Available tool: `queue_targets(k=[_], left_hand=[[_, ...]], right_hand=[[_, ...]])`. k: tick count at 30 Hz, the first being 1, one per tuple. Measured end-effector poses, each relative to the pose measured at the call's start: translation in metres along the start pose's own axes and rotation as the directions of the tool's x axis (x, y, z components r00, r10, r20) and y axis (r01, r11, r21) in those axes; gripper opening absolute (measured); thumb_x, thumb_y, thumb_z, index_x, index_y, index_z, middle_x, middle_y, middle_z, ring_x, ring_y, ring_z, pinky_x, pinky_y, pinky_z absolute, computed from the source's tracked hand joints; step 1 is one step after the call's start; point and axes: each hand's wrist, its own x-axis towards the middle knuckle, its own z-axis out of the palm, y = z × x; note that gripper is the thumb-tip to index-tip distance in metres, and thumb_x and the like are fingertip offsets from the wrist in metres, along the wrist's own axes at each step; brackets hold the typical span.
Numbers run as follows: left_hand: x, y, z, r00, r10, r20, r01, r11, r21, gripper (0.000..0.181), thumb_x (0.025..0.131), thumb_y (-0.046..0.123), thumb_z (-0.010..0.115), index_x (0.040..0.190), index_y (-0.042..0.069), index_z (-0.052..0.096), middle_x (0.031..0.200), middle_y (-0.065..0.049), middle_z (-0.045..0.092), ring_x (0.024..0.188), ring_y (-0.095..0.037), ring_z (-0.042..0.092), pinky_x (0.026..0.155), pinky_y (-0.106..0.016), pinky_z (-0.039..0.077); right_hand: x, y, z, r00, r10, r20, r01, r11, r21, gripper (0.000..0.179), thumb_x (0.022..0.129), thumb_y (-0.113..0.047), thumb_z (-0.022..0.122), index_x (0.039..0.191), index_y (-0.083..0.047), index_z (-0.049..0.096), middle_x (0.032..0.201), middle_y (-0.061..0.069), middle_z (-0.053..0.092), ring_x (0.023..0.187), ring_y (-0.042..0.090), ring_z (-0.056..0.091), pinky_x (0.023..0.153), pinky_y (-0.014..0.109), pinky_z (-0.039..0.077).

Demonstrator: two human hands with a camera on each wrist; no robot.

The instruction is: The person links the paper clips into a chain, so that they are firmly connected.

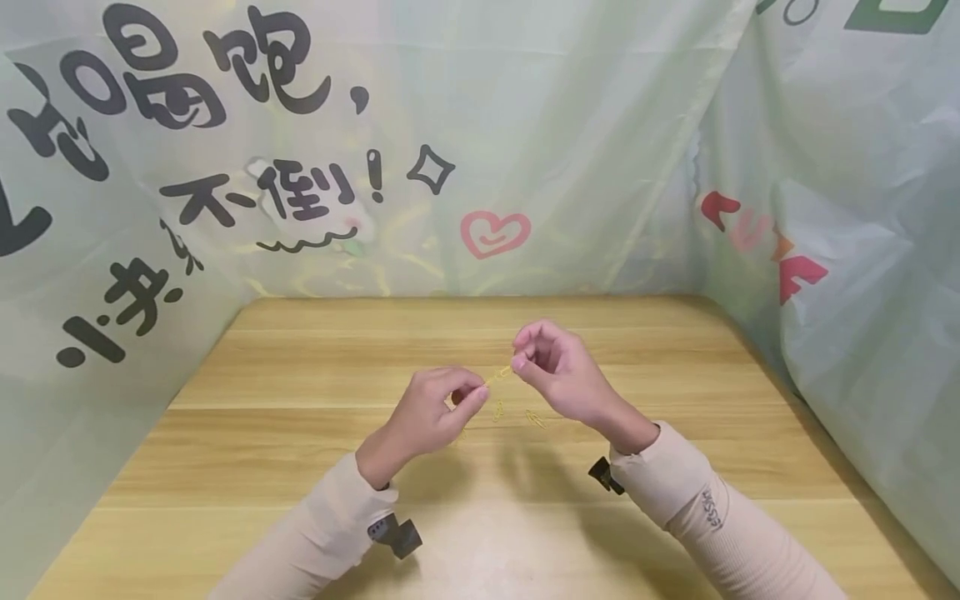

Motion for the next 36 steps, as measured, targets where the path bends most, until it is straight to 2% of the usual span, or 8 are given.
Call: queue_targets(k=[4,10,12,14,19,23,29,36], left_hand=[[0.001,0.003,0.004,0.994,-0.095,0.045,0.098,0.993,-0.071,0.045,0.101,0.039,0.05,0.093,-0.001,0.068,0.077,-0.002,0.067,0.069,-0.012,0.06,0.06,-0.028,0.052],[0.0,0.01,0.005,0.967,-0.252,0.026,0.253,0.954,-0.159,0.009,0.093,0.004,0.061,0.087,0.002,0.068,0.078,-0.002,0.066,0.072,-0.013,0.06,0.066,-0.029,0.053],[0.001,0.011,0.002,0.949,-0.314,0.025,0.312,0.927,-0.209,0.007,0.093,0.001,0.061,0.089,0.001,0.067,0.081,-0.005,0.067,0.075,-0.014,0.062,0.07,-0.03,0.054],[0.001,0.013,0.0,0.932,-0.36,0.038,0.356,0.895,-0.268,0.007,0.094,0.0,0.059,0.091,-0.001,0.066,0.086,-0.01,0.068,0.08,-0.017,0.064,0.075,-0.033,0.054],[0.003,0.02,-0.002,0.898,-0.428,0.102,0.429,0.802,-0.416,0.011,0.097,-0.001,0.052,0.094,-0.007,0.061,0.09,-0.019,0.065,0.086,-0.022,0.065,0.08,-0.036,0.055],[0.003,0.026,-0.002,0.878,-0.458,0.136,0.461,0.737,-0.494,0.012,0.099,-0.003,0.046,0.095,-0.01,0.055,0.088,-0.02,0.062,0.08,-0.02,0.064,0.076,-0.035,0.056],[0.001,0.029,-0.002,0.861,-0.494,0.123,0.495,0.755,-0.431,0.013,0.101,0.002,0.046,0.095,-0.005,0.055,0.078,-0.011,0.058,0.062,-0.014,0.052,0.059,-0.026,0.049],[0.004,0.025,-0.002,0.872,-0.483,0.081,0.474,0.792,-0.385,0.011,0.1,0.002,0.049,0.094,-0.002,0.057,0.073,-0.005,0.053,0.058,-0.012,0.044,0.054,-0.022,0.04]], right_hand=[[0.0,0.002,0.002,0.996,-0.043,0.074,0.047,0.998,-0.045,0.012,0.09,0.009,0.058,0.099,0.004,0.052,0.077,0.005,0.057,0.062,0.013,0.051,0.054,0.023,0.042],[0.005,0.018,-0.005,0.99,0.02,0.14,0.008,0.981,-0.194,0.007,0.094,-0.002,0.059,0.1,0.003,0.059,0.08,0.008,0.061,0.067,0.017,0.057,0.061,0.029,0.049],[0.007,0.032,-0.011,0.98,0.094,0.174,-0.029,0.939,-0.342,0.011,0.094,-0.006,0.061,0.101,0.002,0.062,0.08,0.007,0.062,0.067,0.018,0.057,0.062,0.031,0.051],[0.008,0.051,-0.017,0.955,0.203,0.218,-0.063,0.853,-0.519,0.015,0.094,-0.011,0.063,0.102,0.001,0.064,0.08,0.004,0.063,0.068,0.016,0.058,0.063,0.032,0.051],[-0.001,0.096,-0.015,0.848,0.463,0.257,-0.122,0.643,-0.756,0.019,0.09,-0.019,0.071,0.097,-0.004,0.061,0.077,0.001,0.06,0.069,0.015,0.055,0.067,0.033,0.049],[-0.01,0.113,-0.007,0.847,0.469,0.251,-0.12,0.628,-0.769,0.027,0.087,-0.001,0.065,0.067,-0.012,0.052,0.057,-0.007,0.043,0.053,0.009,0.038,0.049,0.025,0.036],[-0.015,0.114,-0.002,0.837,0.474,0.274,-0.084,0.606,-0.791,0.043,0.084,0.014,0.049,0.057,-0.016,0.035,0.052,-0.007,0.021,0.048,0.009,0.019,0.046,0.023,0.018],[-0.012,0.104,-0.008,0.86,0.446,0.246,-0.076,0.59,-0.804,0.024,0.083,0.017,0.056,0.079,-0.006,0.055,0.074,0.002,0.055,0.067,0.015,0.048,0.061,0.027,0.043]])
